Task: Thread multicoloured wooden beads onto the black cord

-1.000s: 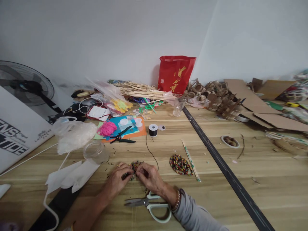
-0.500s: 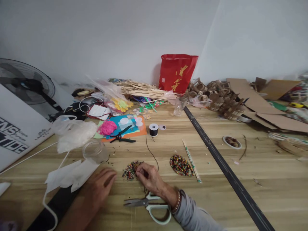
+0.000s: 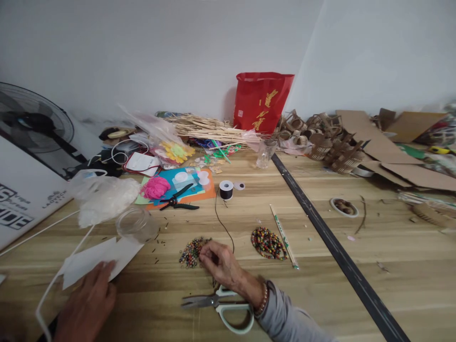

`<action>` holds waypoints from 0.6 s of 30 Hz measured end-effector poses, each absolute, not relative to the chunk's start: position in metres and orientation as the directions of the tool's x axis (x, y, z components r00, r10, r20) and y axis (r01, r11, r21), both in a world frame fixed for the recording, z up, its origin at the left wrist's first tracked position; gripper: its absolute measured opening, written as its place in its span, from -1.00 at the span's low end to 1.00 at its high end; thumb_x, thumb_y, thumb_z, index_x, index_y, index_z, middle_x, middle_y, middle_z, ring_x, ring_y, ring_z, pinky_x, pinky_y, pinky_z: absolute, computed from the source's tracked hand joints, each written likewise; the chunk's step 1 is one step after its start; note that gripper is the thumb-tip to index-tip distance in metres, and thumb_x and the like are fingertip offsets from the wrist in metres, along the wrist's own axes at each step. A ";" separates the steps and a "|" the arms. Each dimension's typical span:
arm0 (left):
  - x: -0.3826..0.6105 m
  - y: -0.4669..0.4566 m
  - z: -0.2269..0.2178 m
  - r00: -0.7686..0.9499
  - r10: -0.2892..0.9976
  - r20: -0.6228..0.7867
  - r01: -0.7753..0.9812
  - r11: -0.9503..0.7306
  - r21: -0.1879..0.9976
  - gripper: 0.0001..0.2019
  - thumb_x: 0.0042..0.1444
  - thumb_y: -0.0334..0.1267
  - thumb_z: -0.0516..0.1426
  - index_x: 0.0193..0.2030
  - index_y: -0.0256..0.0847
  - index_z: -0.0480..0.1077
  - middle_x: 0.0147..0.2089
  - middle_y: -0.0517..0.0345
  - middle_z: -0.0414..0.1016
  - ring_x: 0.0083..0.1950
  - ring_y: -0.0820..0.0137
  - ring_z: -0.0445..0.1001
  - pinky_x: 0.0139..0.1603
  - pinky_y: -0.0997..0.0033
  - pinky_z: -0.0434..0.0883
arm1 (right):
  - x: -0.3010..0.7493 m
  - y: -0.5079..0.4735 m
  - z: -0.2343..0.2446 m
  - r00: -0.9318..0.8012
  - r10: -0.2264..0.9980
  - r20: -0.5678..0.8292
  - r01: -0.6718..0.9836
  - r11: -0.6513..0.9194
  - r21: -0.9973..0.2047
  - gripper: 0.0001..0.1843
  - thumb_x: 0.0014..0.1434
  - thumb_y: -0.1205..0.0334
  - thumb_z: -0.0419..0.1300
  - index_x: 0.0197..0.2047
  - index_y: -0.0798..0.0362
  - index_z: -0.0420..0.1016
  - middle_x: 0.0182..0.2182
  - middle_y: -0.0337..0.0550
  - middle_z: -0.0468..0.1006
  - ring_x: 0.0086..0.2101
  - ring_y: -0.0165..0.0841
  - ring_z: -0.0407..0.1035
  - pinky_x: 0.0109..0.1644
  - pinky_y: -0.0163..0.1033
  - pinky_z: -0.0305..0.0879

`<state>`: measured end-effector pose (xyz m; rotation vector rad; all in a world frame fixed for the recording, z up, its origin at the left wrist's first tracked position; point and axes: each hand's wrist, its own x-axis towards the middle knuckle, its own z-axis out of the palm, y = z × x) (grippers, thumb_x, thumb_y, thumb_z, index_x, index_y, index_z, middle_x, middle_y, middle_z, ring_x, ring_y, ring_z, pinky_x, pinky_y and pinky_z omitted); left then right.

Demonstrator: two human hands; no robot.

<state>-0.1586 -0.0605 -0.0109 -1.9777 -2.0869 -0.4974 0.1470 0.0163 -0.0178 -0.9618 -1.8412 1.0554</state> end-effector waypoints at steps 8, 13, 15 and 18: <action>-0.167 -0.051 0.004 -0.098 0.910 0.403 0.992 0.120 -0.031 -0.72 0.10 -0.34 -0.12 -0.27 -0.24 0.40 -0.23 -0.11 0.56 -0.20 0.07 0.46 -0.11 0.09 0.39 | 0.147 0.016 -0.015 -0.397 0.885 0.242 0.223 0.349 -0.910 -0.80 0.20 0.19 0.10 -0.39 0.11 0.40 -0.54 -0.22 0.41 -0.53 -0.45 0.23 -0.48 -0.38 0.14; -0.155 -0.058 0.020 -0.398 0.828 0.395 0.869 0.203 0.451 -0.86 -0.02 -0.16 0.09 -0.43 -0.13 0.41 -0.39 0.14 0.56 -0.31 0.17 0.49 -0.25 0.19 0.45 | 0.147 0.015 -0.016 -0.389 0.886 0.254 0.210 0.354 -0.911 -0.78 0.21 0.15 0.10 -0.38 0.10 0.39 -0.54 -0.23 0.39 -0.51 -0.44 0.24 -0.46 -0.37 0.16; -0.148 -0.063 0.023 -0.589 0.790 0.171 0.625 0.311 0.716 -0.82 -0.12 -0.10 0.22 -0.40 -0.13 0.47 -0.50 0.23 0.53 -0.44 0.28 0.48 -0.44 0.36 0.42 | 0.147 0.015 -0.015 -0.389 0.886 0.251 0.211 0.351 -0.912 -0.78 0.21 0.15 0.10 -0.39 0.10 0.39 -0.54 -0.23 0.38 -0.52 -0.45 0.23 -0.47 -0.37 0.14; -0.131 -0.067 0.025 -0.643 0.765 -0.033 0.164 0.179 0.970 -0.68 -0.29 -0.01 0.33 -0.51 -0.21 0.44 -0.66 0.30 0.40 -0.60 0.43 0.35 -0.64 0.53 0.30 | 0.147 0.014 -0.014 -0.390 0.885 0.256 0.213 0.357 -0.910 -0.77 0.22 0.15 0.09 -0.40 0.10 0.39 -0.56 -0.25 0.33 -0.53 -0.45 0.19 -0.49 -0.37 0.11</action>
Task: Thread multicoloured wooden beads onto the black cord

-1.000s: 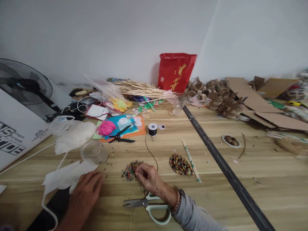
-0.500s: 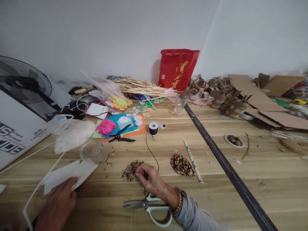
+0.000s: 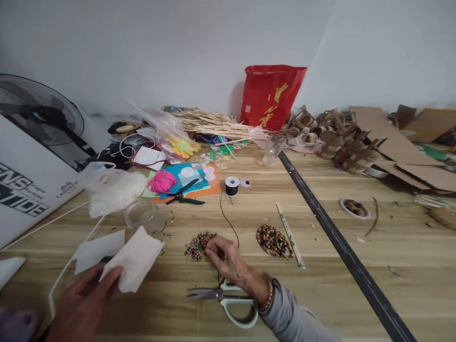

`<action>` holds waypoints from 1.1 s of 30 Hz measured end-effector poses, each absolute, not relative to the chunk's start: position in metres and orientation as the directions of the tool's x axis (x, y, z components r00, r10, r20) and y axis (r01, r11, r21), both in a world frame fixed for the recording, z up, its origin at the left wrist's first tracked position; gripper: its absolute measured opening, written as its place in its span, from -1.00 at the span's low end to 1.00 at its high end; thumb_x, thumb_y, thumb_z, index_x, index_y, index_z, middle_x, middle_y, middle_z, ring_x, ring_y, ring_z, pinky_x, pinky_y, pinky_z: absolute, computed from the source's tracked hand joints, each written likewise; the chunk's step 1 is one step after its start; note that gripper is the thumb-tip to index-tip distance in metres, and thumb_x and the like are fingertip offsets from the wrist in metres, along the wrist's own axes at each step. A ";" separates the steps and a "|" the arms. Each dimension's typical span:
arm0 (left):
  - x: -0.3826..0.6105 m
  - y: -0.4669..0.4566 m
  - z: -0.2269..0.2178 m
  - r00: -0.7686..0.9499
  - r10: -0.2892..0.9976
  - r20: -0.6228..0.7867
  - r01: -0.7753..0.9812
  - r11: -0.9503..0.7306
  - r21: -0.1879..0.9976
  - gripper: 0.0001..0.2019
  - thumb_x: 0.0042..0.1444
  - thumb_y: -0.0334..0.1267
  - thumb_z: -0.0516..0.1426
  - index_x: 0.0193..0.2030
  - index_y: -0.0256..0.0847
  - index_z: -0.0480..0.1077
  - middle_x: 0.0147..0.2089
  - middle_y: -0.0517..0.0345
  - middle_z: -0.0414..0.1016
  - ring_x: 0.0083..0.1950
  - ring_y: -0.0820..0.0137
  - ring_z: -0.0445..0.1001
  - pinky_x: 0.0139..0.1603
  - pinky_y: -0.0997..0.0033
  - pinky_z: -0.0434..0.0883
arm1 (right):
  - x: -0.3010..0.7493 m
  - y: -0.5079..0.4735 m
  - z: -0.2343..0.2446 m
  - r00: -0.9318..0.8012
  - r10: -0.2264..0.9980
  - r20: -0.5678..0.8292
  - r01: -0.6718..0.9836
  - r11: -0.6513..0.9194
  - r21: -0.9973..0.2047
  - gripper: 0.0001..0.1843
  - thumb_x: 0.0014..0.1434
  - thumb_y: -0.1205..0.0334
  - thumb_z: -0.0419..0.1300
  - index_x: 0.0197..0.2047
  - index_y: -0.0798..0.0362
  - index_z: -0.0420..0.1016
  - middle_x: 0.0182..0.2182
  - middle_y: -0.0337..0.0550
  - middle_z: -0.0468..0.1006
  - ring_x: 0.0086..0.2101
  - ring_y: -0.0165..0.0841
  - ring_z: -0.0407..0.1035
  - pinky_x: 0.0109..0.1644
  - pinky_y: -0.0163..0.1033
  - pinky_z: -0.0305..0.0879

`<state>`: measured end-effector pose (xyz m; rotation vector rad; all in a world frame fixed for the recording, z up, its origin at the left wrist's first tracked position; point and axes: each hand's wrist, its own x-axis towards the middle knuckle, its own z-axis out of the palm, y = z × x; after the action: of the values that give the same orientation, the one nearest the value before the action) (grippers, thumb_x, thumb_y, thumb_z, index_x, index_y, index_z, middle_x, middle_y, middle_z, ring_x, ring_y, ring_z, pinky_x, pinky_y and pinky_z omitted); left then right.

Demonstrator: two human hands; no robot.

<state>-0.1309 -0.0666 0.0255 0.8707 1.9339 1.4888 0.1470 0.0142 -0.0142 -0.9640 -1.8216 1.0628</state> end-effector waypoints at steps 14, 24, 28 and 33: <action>-0.051 -0.049 0.058 -0.171 0.970 -0.171 -0.209 0.134 0.969 -0.78 -0.29 -0.19 0.35 -0.57 -0.24 0.44 -0.61 0.24 0.44 -0.65 0.53 0.32 -0.68 0.59 0.27 | 0.148 0.016 -0.022 -0.412 0.867 0.280 0.231 0.397 -0.888 -0.74 0.21 0.09 0.12 -0.41 0.09 0.42 -0.55 -0.22 0.37 -0.50 -0.40 0.23 -0.43 -0.34 0.21; -0.082 -0.101 0.033 -0.156 0.796 0.585 0.803 -0.243 0.544 -0.78 0.06 -0.36 0.09 -0.24 -0.03 0.53 -0.21 0.08 0.63 -0.21 0.23 0.58 -0.15 0.24 0.50 | 0.147 0.015 -0.018 -0.389 0.887 0.248 0.252 0.361 -0.898 -0.77 0.22 0.13 0.11 -0.39 0.10 0.37 -0.54 -0.23 0.37 -0.50 -0.43 0.23 -0.46 -0.36 0.16; -0.096 -0.114 0.002 0.164 0.774 0.612 0.890 -0.384 0.247 -0.71 -0.03 -0.48 0.12 -0.21 -0.06 0.51 -0.25 0.13 0.65 -0.28 0.29 0.61 -0.24 0.42 0.50 | 0.148 0.015 -0.020 -0.396 0.886 0.241 0.225 0.348 -0.910 -0.76 0.23 0.12 0.10 -0.38 0.09 0.38 -0.55 -0.24 0.35 -0.51 -0.44 0.22 -0.46 -0.36 0.16; -0.097 -0.123 -0.007 0.135 0.887 0.442 0.906 -0.291 0.308 -0.60 -0.11 -0.51 -0.02 -0.15 -0.13 0.44 -0.21 0.09 0.62 -0.21 0.27 0.60 -0.24 0.42 0.52 | 0.150 0.016 -0.022 -0.399 0.885 0.241 0.228 0.350 -0.909 -0.77 0.23 0.13 0.10 -0.37 0.10 0.38 -0.54 -0.24 0.36 -0.51 -0.43 0.23 -0.45 -0.36 0.17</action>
<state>-0.0971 -0.1226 -0.0074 2.3917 1.8902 0.8903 0.1497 0.0156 -0.0224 -0.9775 -1.8370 1.0690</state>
